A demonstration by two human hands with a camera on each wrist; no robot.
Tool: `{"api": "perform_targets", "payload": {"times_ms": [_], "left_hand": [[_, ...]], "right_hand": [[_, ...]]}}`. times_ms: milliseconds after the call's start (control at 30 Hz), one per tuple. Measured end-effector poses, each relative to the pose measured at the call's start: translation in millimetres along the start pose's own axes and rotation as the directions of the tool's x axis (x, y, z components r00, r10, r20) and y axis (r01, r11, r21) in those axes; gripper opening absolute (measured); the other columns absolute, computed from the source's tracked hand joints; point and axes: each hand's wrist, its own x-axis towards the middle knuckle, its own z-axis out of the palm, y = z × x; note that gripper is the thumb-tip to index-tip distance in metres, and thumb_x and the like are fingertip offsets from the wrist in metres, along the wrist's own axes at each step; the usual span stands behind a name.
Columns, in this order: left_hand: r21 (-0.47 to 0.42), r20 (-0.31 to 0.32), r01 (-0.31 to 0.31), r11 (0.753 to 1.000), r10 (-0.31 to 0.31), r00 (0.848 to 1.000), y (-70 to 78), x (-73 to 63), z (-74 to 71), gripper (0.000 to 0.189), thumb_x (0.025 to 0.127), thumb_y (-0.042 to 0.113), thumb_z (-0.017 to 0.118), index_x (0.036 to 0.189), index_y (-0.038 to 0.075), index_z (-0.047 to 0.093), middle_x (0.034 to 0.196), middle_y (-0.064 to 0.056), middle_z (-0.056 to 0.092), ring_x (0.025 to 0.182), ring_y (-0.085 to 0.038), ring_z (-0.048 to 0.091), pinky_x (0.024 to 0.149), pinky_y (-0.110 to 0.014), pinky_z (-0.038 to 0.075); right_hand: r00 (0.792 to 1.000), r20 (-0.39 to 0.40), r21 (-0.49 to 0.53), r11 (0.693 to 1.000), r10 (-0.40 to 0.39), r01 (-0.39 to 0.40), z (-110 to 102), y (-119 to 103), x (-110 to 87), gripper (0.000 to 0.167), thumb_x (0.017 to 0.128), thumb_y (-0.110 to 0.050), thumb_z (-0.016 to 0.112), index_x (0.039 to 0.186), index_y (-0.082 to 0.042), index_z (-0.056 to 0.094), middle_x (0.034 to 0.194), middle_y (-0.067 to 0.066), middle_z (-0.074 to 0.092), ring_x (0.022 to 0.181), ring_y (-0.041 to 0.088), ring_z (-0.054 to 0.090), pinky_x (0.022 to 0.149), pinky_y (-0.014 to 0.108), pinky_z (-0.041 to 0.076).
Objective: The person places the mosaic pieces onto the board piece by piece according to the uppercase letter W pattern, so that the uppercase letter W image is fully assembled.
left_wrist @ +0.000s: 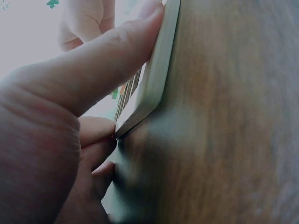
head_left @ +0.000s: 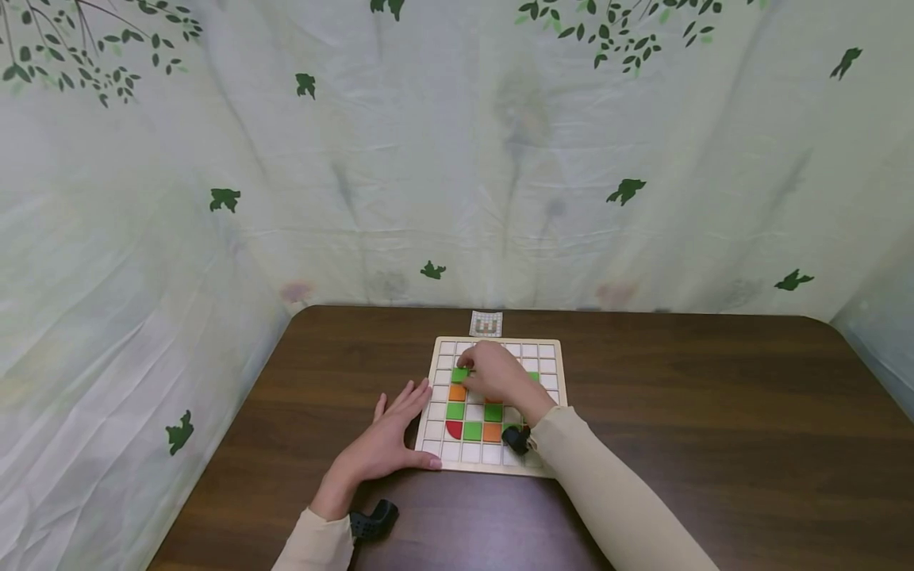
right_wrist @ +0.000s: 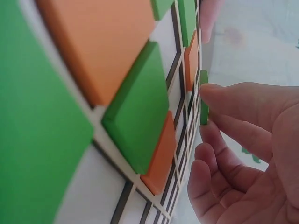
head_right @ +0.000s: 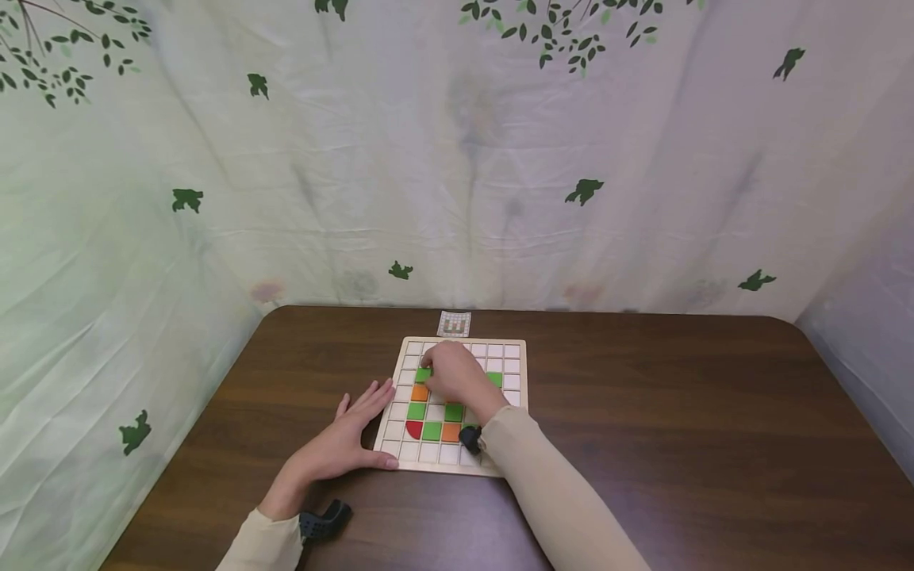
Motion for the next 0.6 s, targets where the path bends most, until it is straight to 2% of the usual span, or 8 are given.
{"api": "perform_targets", "payload": {"times_ms": [167, 300, 600], "left_hand": [[0.002, 0.000, 0.001, 1.000, -0.001, 1.000, -0.1, 0.3, -0.1, 0.113, 0.075, 0.049, 0.086, 0.160, 0.006, 0.025, 0.167, -0.008, 0.017, 0.155, -0.030, 0.005, 0.116, -0.063, -0.008], [0.006, 0.011, 0.014, 1.000, -0.014, 1.000, -0.4, 0.1, -0.7, 0.114, 0.075, 0.051, 0.085, 0.160, 0.008, 0.024, 0.168, -0.005, 0.015, 0.155, -0.027, 0.003, 0.117, -0.061, -0.008], [-0.009, 0.009, 0.010, 1.000, -0.010, 1.000, -0.7, 0.1, -0.7, 0.113, 0.075, 0.050, 0.086, 0.160, 0.006, 0.024, 0.167, -0.007, 0.016, 0.155, -0.029, 0.004, 0.116, -0.063, -0.008]], "right_hand": [[1.000, 0.016, -0.004, 1.000, 0.015, -0.015, 0.7, 1.2, 3.8, 0.028, 0.087, -0.009, 0.072, 0.115, -0.006, 0.075, 0.105, 0.005, 0.074, 0.093, 0.017, 0.064, 0.087, 0.036, 0.054], [0.999, 0.027, 0.011, 1.000, 0.020, -0.021, 0.4, 2.3, 4.6, 0.028, 0.088, -0.008, 0.072, 0.115, -0.005, 0.075, 0.105, 0.005, 0.074, 0.095, 0.017, 0.065, 0.087, 0.036, 0.054], [0.999, 0.038, 0.041, 0.999, 0.016, -0.018, 0.9, 3.9, 5.3, 0.030, 0.087, -0.005, 0.070, 0.117, -0.004, 0.075, 0.110, 0.006, 0.074, 0.100, 0.019, 0.066, 0.091, 0.038, 0.053]]}}
